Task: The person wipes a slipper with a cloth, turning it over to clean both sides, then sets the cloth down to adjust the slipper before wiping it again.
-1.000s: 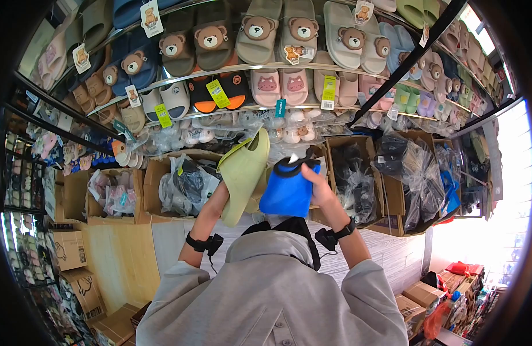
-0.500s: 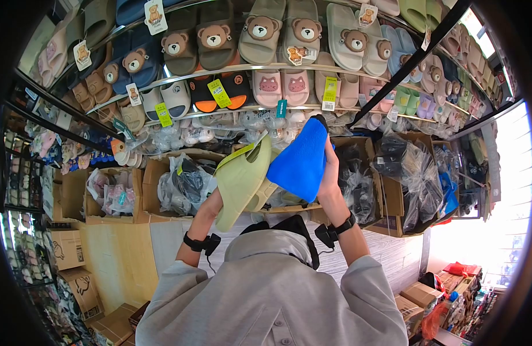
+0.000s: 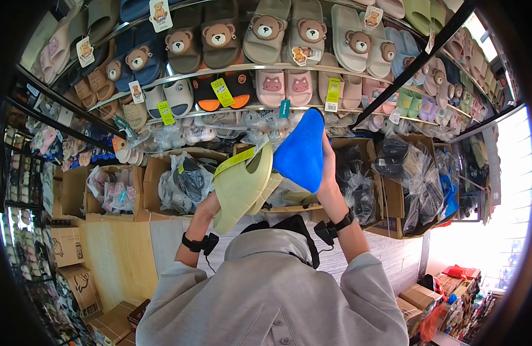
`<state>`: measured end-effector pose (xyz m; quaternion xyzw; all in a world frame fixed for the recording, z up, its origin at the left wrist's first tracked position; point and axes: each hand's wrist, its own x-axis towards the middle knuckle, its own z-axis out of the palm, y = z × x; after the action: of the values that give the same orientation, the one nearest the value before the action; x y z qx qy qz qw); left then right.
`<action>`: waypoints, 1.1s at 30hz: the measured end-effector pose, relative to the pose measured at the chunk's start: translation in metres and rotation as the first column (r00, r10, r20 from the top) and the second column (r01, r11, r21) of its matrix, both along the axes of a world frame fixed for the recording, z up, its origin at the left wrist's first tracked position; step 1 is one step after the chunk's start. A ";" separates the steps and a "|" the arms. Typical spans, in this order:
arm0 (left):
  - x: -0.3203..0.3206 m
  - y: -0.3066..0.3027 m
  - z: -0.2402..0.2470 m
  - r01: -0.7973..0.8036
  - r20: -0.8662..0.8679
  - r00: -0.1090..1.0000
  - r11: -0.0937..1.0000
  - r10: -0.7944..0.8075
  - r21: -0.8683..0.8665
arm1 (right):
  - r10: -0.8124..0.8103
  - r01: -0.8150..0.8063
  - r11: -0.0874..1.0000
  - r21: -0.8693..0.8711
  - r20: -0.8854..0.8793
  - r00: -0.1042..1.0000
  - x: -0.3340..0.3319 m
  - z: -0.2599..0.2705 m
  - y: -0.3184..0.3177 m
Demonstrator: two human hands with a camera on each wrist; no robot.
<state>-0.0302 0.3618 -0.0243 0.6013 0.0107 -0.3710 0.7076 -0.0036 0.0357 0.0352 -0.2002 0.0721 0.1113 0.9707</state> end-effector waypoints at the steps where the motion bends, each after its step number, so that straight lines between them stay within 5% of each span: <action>1: 0.000 0.000 -0.001 0.012 0.014 1.000 1.000 -0.012 0.005 | 0.011 -0.011 1.000 0.002 -0.002 1.000 0.000 -0.004 0.000; 8: -0.004 0.000 -0.002 0.012 0.114 0.993 0.999 -0.017 0.039 | 0.127 -0.133 0.982 -0.134 -0.048 0.991 -0.004 0.007 0.014; 15: -0.001 0.005 -0.039 0.102 0.173 0.980 0.994 -0.093 -0.044 | 0.040 -0.061 0.976 -0.209 -0.103 0.994 -0.008 -0.007 -0.005; 19: -0.001 -0.006 -0.004 -0.137 -0.139 0.983 0.984 0.121 -0.116 | -0.022 -0.047 0.935 -0.350 -0.190 0.982 -0.016 -0.004 -0.006; 24: 0.000 -0.014 -0.026 -0.173 -0.114 0.981 0.975 0.157 -0.142 | -0.247 0.168 0.810 -0.562 -0.067 0.967 -0.022 -0.022 0.005; 27: 0.000 -0.019 -0.054 -0.140 0.002 0.990 0.989 0.140 -0.038 | -0.309 0.327 0.499 -0.803 0.188 0.932 -0.030 -0.038 0.013; 28: 0.002 -0.024 -0.054 -0.135 0.047 0.990 0.991 0.135 0.016 | -0.241 0.222 0.355 -0.908 0.140 0.960 -0.037 -0.042 0.010; 29: 0.004 -0.029 -0.054 -0.107 0.050 0.993 0.993 0.105 0.048 | -0.303 0.286 0.313 -0.906 0.190 0.934 -0.043 -0.050 0.022; 31: 0.004 -0.043 -0.021 -0.049 0.051 0.998 0.993 0.043 0.111 | 0.175 0.721 -0.039 -0.692 0.706 0.687 -0.038 -0.008 0.036; 32: 0.004 -0.050 0.001 -0.045 0.049 0.998 0.991 0.039 0.122 | 0.333 0.794 -0.093 -0.601 0.732 0.594 -0.039 0.006 0.037; 33: 0.002 -0.051 -0.008 -0.033 0.250 0.968 0.983 -0.013 0.178 | 0.485 0.858 -0.127 -0.497 0.723 0.491 -0.041 0.014 0.038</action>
<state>-0.0283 0.3107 -0.0320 0.7049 -0.0418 -0.2861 0.6477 -0.0448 0.0735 0.0493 -0.8345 -0.2960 -0.2850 0.3671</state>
